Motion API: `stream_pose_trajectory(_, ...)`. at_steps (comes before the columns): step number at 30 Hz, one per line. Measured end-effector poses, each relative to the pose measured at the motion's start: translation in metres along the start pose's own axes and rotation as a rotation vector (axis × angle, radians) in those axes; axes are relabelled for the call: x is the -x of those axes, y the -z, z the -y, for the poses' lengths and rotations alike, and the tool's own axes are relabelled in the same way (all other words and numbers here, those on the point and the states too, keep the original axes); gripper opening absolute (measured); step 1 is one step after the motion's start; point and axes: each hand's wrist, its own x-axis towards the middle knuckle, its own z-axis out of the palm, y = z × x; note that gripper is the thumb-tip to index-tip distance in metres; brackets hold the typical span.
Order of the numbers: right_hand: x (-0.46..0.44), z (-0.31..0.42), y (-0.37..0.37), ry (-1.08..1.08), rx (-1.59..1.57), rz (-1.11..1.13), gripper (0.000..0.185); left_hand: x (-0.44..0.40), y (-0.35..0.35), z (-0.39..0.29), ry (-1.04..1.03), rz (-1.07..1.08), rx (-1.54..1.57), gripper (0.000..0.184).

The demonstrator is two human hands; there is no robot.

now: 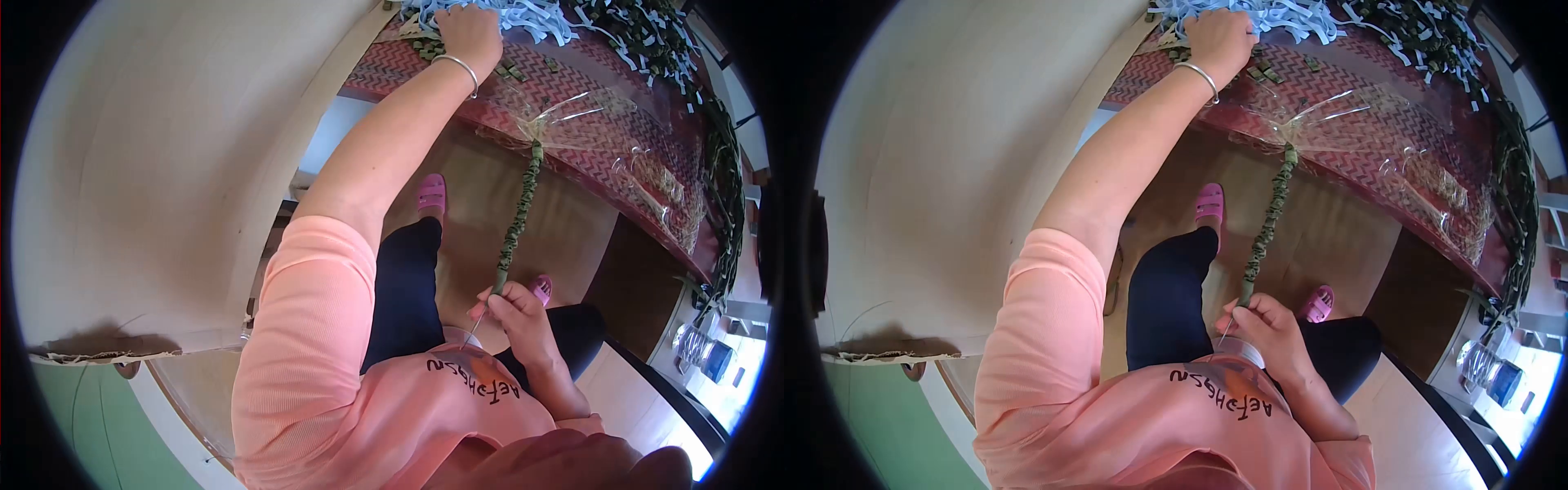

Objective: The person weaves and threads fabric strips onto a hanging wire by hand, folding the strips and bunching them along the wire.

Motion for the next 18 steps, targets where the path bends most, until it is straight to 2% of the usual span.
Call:
stream_pose_trajectory(2, -0.001, 0.001, 0.001, -0.005, -0.008, 0.01, 0.014, -0.003, -0.001, 0.001, -0.063, 0.01, -0.029, 0.011)
stream_pose_trajectory(6, -0.001, 0.0, 0.0, 0.014, 0.052, 0.012, 0.014, -0.017, -0.052, 0.035, -0.133, 0.105, -0.191, 0.017)
stream_pose_trajectory(7, -0.001, -0.001, 0.0, 0.016, 0.051, 0.009, 0.014, -0.031, -0.067, 0.025, 0.059, 0.061, -0.175, 0.01)
stream_pose_trajectory(8, -0.001, -0.002, 0.0, 0.019, 0.036, 0.003, 0.014, -0.042, -0.081, 0.014, 0.252, 0.017, -0.159, 0.012)
stream_pose_trajectory(9, -0.001, -0.002, -0.001, 0.021, 0.022, -0.002, 0.014, -0.048, -0.067, 0.01, 0.251, 0.015, -0.159, 0.012)
stream_pose_trajectory(12, 0.0, -0.004, -0.003, 0.033, -0.001, -0.009, 0.014, -0.063, -0.022, 0.007, 0.333, 0.111, 0.001, 0.014)
stream_pose_trajectory(16, -0.002, -0.008, -0.006, 0.083, -0.015, -0.033, 0.015, -0.081, -0.025, 0.051, 0.364, -0.109, 0.506, 0.015)
stream_pose_trajectory(17, -0.003, -0.009, -0.007, 0.087, -0.012, -0.031, 0.015, -0.081, -0.019, 0.048, 0.362, -0.114, 0.504, 0.015)
stream_pose_trajectory(18, -0.004, -0.011, -0.006, 0.095, -0.02, -0.025, 0.015, -0.08, -0.015, 0.045, 0.379, -0.221, 0.486, 0.015)
